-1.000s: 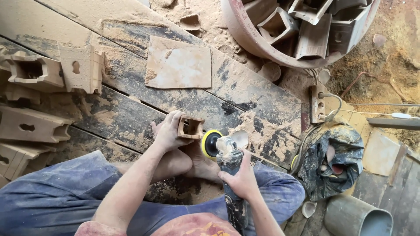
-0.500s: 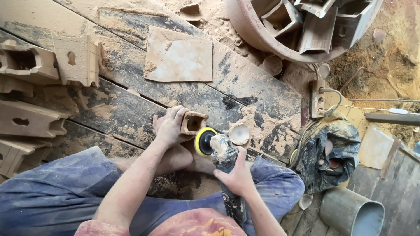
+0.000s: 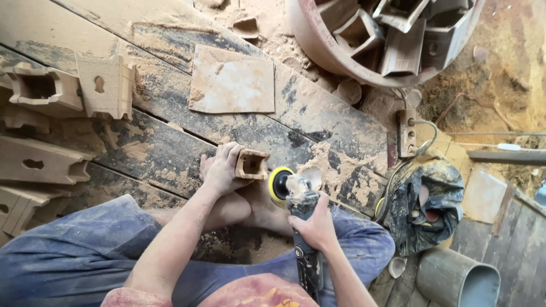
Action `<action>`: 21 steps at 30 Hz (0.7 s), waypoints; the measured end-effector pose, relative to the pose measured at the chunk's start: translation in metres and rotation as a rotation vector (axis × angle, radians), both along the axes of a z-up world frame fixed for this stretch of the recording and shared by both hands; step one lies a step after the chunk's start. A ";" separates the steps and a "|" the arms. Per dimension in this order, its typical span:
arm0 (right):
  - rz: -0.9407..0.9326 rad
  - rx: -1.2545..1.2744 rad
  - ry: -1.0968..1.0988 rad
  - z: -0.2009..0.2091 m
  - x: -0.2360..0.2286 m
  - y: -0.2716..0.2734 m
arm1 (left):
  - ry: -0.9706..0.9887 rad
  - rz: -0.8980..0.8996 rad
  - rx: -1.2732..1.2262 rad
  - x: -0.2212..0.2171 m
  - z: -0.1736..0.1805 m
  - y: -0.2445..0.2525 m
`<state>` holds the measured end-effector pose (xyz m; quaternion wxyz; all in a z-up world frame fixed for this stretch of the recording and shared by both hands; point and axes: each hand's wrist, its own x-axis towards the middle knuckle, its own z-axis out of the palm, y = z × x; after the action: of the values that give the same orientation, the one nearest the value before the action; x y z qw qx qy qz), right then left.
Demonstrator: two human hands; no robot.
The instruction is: Sanding small wooden components using a handheld power sander in a workshop environment.
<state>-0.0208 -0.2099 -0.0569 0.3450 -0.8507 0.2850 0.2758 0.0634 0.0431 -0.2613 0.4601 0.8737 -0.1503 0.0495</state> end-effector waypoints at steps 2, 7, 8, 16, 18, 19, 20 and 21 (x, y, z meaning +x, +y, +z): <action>0.012 -0.007 -0.010 -0.003 -0.002 -0.003 | -0.007 0.007 0.001 0.003 0.019 0.001; 0.039 0.049 0.011 0.015 0.007 0.022 | -0.015 -0.008 0.016 0.006 -0.008 -0.001; 0.060 0.054 0.018 0.015 0.008 0.024 | -0.004 -0.001 0.027 0.004 -0.008 -0.001; 0.067 0.034 0.050 0.004 0.003 0.019 | 0.042 0.009 0.119 0.004 0.006 0.000; 0.072 0.008 0.026 0.009 0.005 0.020 | 0.027 0.006 0.085 0.003 -0.003 0.000; 0.070 0.005 0.022 0.008 -0.001 0.016 | 0.023 0.004 0.083 -0.001 0.008 0.000; 0.046 -0.009 0.018 0.006 -0.001 0.012 | 0.025 0.014 0.049 0.001 0.019 0.000; 0.023 -0.023 0.014 0.004 -0.001 0.008 | 0.027 0.024 0.014 0.004 0.030 0.001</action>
<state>-0.0213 -0.2016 -0.0534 0.3302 -0.8558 0.2809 0.2824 0.0669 0.0442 -0.2309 0.4552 0.8792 -0.1342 0.0422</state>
